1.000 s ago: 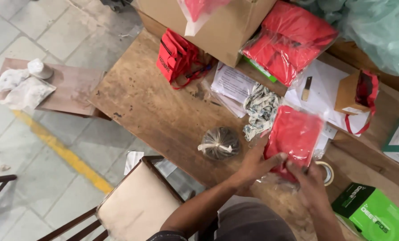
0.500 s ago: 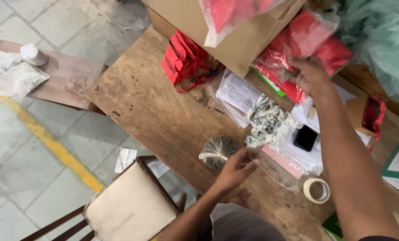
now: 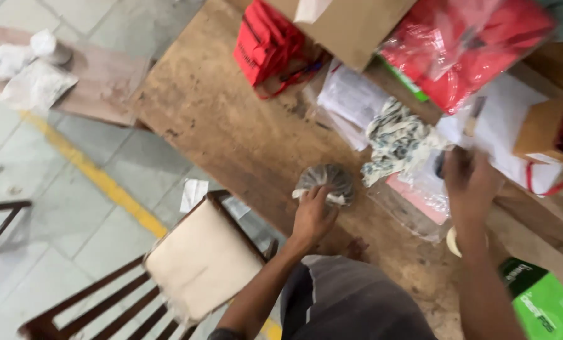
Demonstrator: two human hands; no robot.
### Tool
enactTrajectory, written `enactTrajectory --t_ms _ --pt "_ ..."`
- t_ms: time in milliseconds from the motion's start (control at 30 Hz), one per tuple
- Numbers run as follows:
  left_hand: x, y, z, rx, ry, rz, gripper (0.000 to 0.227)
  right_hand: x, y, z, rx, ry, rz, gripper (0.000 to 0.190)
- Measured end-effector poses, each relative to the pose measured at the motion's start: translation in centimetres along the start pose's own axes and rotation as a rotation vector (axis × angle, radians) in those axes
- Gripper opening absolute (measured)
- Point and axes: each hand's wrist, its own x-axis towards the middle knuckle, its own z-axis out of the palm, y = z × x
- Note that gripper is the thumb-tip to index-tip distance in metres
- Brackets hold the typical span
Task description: Sorting through various hardware components like washers and packing them into bags and boxes on a workbench.
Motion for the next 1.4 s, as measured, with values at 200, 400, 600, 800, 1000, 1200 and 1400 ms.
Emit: enactTrajectory --t_ms 200,400,600,800,1000,1200,1400 --pt "2.6 -7.8 3.5 0.867 0.105 0.386 0.077 -24.7 4.3 -2.3 -0.027 -0.494 0.707 0.032" --pt "4.6 -2.6 1.4 0.767 -0.386 -0.05 0.1 -31.8 8.1 -7.6 0.077 -0.393 0.785 0.036" --pt "3.7 -7.3 1.6 0.605 -0.008 0.242 0.045 -31.7 4.9 -8.4 0.167 -0.182 0.898 0.037" --pt "3.9 -3.2 -0.6 0.381 -0.072 0.163 0.036 -33.1 3.1 -6.0 0.027 -0.284 0.935 0.038" --pt "4.9 -2.9 -0.5 0.108 0.087 0.178 0.029 -33.2 0.8 -5.4 -0.034 -0.302 0.901 0.041" --pt "5.1 -5.7 -1.4 -0.005 0.29 0.066 0.032 -33.8 -0.2 -5.6 -0.048 -0.29 0.949 0.041" --pt "4.6 -5.6 -2.2 -0.031 0.288 -0.088 0.028 -32.2 -1.4 -4.3 -0.076 -0.334 0.955 0.039"
